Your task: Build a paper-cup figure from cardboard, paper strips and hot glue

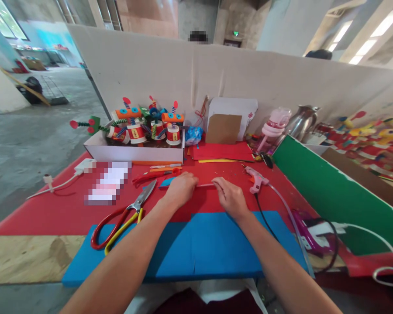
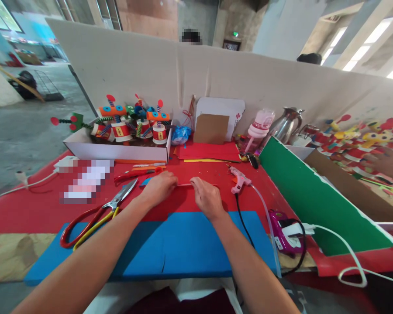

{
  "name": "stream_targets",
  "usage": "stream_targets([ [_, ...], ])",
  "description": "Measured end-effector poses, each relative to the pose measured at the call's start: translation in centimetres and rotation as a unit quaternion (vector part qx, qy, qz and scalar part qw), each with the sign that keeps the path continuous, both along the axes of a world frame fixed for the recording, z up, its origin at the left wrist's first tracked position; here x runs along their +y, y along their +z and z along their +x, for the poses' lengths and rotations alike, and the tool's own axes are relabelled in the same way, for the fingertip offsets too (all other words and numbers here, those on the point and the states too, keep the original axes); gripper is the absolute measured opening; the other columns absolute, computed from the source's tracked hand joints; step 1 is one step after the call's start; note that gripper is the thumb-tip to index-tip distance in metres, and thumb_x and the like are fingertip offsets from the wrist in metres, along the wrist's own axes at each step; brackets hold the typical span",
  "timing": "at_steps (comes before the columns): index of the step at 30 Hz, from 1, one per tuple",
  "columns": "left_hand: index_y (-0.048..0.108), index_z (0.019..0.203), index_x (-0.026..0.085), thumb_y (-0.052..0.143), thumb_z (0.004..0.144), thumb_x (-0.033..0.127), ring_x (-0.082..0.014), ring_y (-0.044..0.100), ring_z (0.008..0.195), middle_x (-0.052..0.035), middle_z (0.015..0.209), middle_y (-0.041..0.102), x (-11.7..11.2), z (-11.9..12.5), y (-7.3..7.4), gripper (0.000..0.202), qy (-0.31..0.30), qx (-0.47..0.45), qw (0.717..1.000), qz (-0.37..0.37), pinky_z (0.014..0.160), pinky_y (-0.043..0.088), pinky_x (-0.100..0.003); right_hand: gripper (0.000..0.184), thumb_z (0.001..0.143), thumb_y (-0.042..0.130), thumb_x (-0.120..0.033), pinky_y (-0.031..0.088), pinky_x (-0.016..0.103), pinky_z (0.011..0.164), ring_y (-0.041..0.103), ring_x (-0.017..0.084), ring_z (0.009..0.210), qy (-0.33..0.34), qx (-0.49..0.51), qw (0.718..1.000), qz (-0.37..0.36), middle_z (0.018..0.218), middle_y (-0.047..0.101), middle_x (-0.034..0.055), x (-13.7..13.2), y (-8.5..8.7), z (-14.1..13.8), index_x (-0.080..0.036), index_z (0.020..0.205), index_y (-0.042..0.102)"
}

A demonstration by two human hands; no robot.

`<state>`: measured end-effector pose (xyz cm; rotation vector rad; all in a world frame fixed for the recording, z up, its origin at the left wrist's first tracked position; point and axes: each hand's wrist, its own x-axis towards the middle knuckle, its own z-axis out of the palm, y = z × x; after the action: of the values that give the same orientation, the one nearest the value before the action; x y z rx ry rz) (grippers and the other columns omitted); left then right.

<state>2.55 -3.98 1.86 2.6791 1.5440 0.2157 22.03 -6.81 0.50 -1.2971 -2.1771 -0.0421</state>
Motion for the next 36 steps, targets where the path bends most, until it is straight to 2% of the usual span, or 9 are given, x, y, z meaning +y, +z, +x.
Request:
stream_targets([
  [2, 0.065, 0.089, 0.015, 0.044, 0.086, 0.008, -0.0211, 0.06, 0.089, -0.0092, 0.09, 0.065, -0.3, 0.3, -0.2, 0.023, -0.041, 0.005, 0.999, -0.028, 0.075, 0.047, -0.03, 0.028, 0.099, 0.038, -0.027, 0.046, 0.031, 0.08, 0.062, 0.021, 0.092, 0.048, 0.022, 0.999, 0.01, 0.098, 0.068, 0.0103, 0.1, -0.5, 0.2, -0.018, 0.109, 0.062],
  [5, 0.065, 0.09, 0.014, 0.042, 0.087, 0.008, -0.0209, 0.06, 0.089, -0.0101, 0.091, 0.065, -0.5, 0.5, -0.3, 0.024, -0.075, 0.005, 0.997, -0.029, 0.078, 0.048, -0.031, 0.021, 0.092, 0.055, -0.03, 0.045, 0.038, 0.087, 0.057, 0.025, 0.101, 0.078, 0.011, 0.997, -0.01, 0.106, 0.066, 0.0112, 0.7, -1.1, 0.1, -0.019, 0.107, 0.063],
  [7, 0.065, 0.09, 0.015, 0.042, 0.088, 0.009, -0.0212, 0.06, 0.089, -0.0097, 0.091, 0.065, -0.6, 0.5, -0.3, 0.024, -0.085, 0.004, 0.996, -0.027, 0.076, 0.048, -0.032, 0.016, 0.089, 0.06, -0.027, 0.045, 0.038, 0.085, 0.057, 0.025, 0.098, 0.091, 0.009, 0.995, -0.041, 0.104, 0.065, 0.0107, 1.1, -1.4, -0.1, -0.019, 0.102, 0.065],
  [11, 0.066, 0.09, 0.016, 0.043, 0.088, 0.01, -0.0204, 0.061, 0.088, -0.0088, 0.09, 0.066, -0.4, 0.6, -0.6, 0.024, -0.096, -0.002, 0.995, -0.028, 0.076, 0.049, -0.031, 0.011, 0.088, 0.057, -0.016, 0.044, 0.035, 0.078, 0.056, 0.022, 0.088, 0.103, 0.003, 0.991, -0.083, 0.093, 0.066, 0.009, 1.6, -1.9, -0.3, -0.019, 0.091, 0.068],
  [16, 0.067, 0.086, 0.016, 0.046, 0.087, 0.012, -0.0205, 0.062, 0.089, -0.0088, 0.088, 0.067, -0.1, 0.6, -1.1, 0.021, -0.092, -0.032, 0.994, -0.047, 0.078, 0.048, -0.031, 0.005, 0.084, 0.065, -0.017, 0.044, 0.032, 0.077, 0.057, 0.019, 0.083, 0.13, 0.028, 0.983, -0.123, 0.085, 0.066, 0.0059, 1.6, -2.3, -0.3, -0.019, 0.088, 0.068],
  [26, 0.069, 0.082, 0.018, 0.05, 0.083, 0.01, -0.0193, 0.062, 0.087, -0.006, 0.088, 0.07, 0.5, -0.2, -1.3, 0.021, -0.091, -0.075, 0.991, -0.069, 0.076, 0.045, -0.028, 0.002, 0.085, 0.066, -0.017, 0.042, 0.027, 0.072, 0.056, 0.016, 0.077, 0.113, 0.035, 0.984, -0.133, 0.079, 0.063, 0.004, 1.6, -2.1, 0.0, -0.017, 0.084, 0.068],
  [32, 0.07, 0.082, 0.018, 0.052, 0.084, 0.013, -0.0184, 0.063, 0.083, -0.0059, 0.086, 0.07, 0.5, -0.1, -1.3, 0.019, -0.051, -0.08, 0.992, -0.077, 0.075, 0.045, -0.028, 0.012, 0.088, 0.064, -0.024, 0.041, 0.027, 0.071, 0.057, 0.015, 0.075, 0.069, 0.05, 0.984, -0.158, 0.077, 0.064, 0.0037, 1.7, -2.2, 0.2, -0.017, 0.079, 0.067],
  [36, 0.068, 0.084, 0.017, 0.052, 0.086, 0.018, -0.0211, 0.062, 0.089, -0.0078, 0.089, 0.069, 0.3, 0.1, -1.3, 0.017, -0.003, -0.062, 0.996, -0.062, 0.079, 0.046, -0.031, 0.02, 0.093, 0.056, -0.03, 0.038, 0.03, 0.074, 0.058, 0.018, 0.081, 0.019, 0.007, 0.985, -0.169, 0.081, 0.067, 0.005, 2.0, -2.1, 0.1, -0.018, 0.081, 0.068],
])
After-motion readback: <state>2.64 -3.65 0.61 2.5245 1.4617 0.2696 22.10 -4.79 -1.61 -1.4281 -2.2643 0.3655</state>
